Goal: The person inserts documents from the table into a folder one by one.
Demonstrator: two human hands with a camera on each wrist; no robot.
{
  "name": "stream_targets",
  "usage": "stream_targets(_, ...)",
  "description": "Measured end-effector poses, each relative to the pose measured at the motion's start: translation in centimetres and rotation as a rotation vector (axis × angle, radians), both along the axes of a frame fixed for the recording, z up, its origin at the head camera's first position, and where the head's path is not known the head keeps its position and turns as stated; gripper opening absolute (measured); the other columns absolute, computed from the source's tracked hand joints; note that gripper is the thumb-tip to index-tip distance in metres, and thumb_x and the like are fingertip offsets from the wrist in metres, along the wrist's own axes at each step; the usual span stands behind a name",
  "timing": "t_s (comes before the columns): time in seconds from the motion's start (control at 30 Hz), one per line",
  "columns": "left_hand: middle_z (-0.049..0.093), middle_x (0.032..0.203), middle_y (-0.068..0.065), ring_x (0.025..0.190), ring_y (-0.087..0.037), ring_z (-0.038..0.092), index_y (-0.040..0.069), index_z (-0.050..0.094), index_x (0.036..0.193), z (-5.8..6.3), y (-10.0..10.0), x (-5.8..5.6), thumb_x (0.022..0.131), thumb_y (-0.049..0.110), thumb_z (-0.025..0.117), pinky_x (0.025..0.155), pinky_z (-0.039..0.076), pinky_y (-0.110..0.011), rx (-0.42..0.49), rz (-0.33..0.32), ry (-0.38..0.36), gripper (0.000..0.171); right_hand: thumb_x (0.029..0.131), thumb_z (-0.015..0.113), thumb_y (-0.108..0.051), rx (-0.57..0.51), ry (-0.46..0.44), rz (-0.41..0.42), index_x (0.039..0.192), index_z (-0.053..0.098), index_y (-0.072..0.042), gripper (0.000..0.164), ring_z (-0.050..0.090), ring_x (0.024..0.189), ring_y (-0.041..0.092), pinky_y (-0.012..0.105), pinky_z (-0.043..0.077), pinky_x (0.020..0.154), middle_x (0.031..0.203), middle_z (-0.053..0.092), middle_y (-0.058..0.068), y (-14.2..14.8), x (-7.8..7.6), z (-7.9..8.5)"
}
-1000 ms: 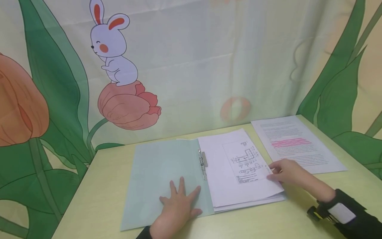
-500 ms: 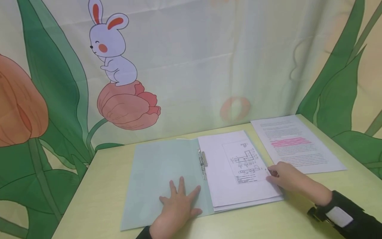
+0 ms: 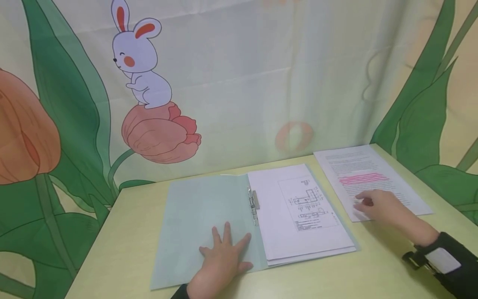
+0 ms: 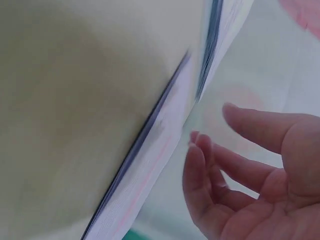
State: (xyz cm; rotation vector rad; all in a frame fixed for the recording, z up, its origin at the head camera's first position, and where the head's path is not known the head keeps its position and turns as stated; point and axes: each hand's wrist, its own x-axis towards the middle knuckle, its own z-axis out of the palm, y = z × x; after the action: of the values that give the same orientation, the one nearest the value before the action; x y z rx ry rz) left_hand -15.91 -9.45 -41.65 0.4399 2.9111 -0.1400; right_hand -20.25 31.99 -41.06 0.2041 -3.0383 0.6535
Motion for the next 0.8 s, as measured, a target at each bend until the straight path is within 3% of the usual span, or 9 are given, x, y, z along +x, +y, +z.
stream_targets(0.1, 0.028, 0.153, -0.022, 0.135, -0.054, 0.027, 0.040, 0.047, 0.144, -0.1, 0.0, 0.1, 0.083, 0.065, 0.063, 0.079, 0.035, -0.075, 0.008, -0.002, 0.000, 0.068, 0.091, 0.068, -0.020, 0.017, 0.045, -0.047, 0.108, 0.066, 0.012, 0.036, 0.064, 0.084, 0.039, 0.044, 0.048, 0.071, 0.088, 0.066, 0.018, 2.4, -0.7, 0.0)
stream_targets(0.2, 0.028, 0.152, -0.022, 0.134, -0.055, 0.027, 0.039, 0.048, 0.143, -0.2, -0.1, 0.2, 0.082, 0.064, 0.064, 0.079, 0.035, -0.075, 0.022, -0.006, 0.002, 0.068, 0.093, 0.067, -0.026, 0.027, 0.023, -0.102, 0.108, 0.065, 0.013, 0.043, 0.060, 0.091, 0.046, 0.050, 0.046, 0.073, 0.095, 0.064, 0.027, 4.8, -1.1, -0.1)
stream_targets(0.4, 0.027, 0.152, -0.022, 0.134, -0.055, 0.027, 0.039, 0.048, 0.144, -0.4, -0.2, 0.3, 0.082, 0.065, 0.063, 0.079, 0.035, -0.076, 0.032, -0.008, -0.005, 0.068, 0.090, 0.069, -0.033, 0.036, -0.042, -0.206, 0.106, 0.060, 0.019, 0.056, 0.058, 0.089, 0.049, 0.046, 0.047, 0.066, 0.095, 0.060, 0.032, 9.1, -1.2, -0.7)
stream_targets(0.57, 0.027, 0.153, -0.022, 0.134, -0.055, 0.027, 0.040, 0.048, 0.144, -0.5, 0.0, 0.3, 0.082, 0.065, 0.064, 0.078, 0.034, -0.076, 0.029, -0.007, -0.017, 0.068, 0.089, 0.070, -0.040, 0.083, -0.060, -0.251, 0.103, 0.053, 0.024, 0.068, 0.055, 0.087, 0.054, 0.047, 0.047, 0.066, 0.096, 0.057, 0.037, 11.9, -0.9, -1.3)
stream_targets(0.8, 0.026, 0.154, -0.021, 0.135, -0.055, 0.025, 0.040, 0.047, 0.144, -0.5, 0.1, 0.2, 0.082, 0.065, 0.064, 0.080, 0.033, -0.076, 0.031, 0.009, -0.031, 0.069, 0.088, 0.067, -0.047, 0.136, -0.168, -0.265, 0.108, 0.047, 0.027, 0.079, 0.048, 0.093, 0.062, 0.056, 0.044, 0.073, 0.105, 0.050, 0.044, 14.1, -1.0, -1.3)
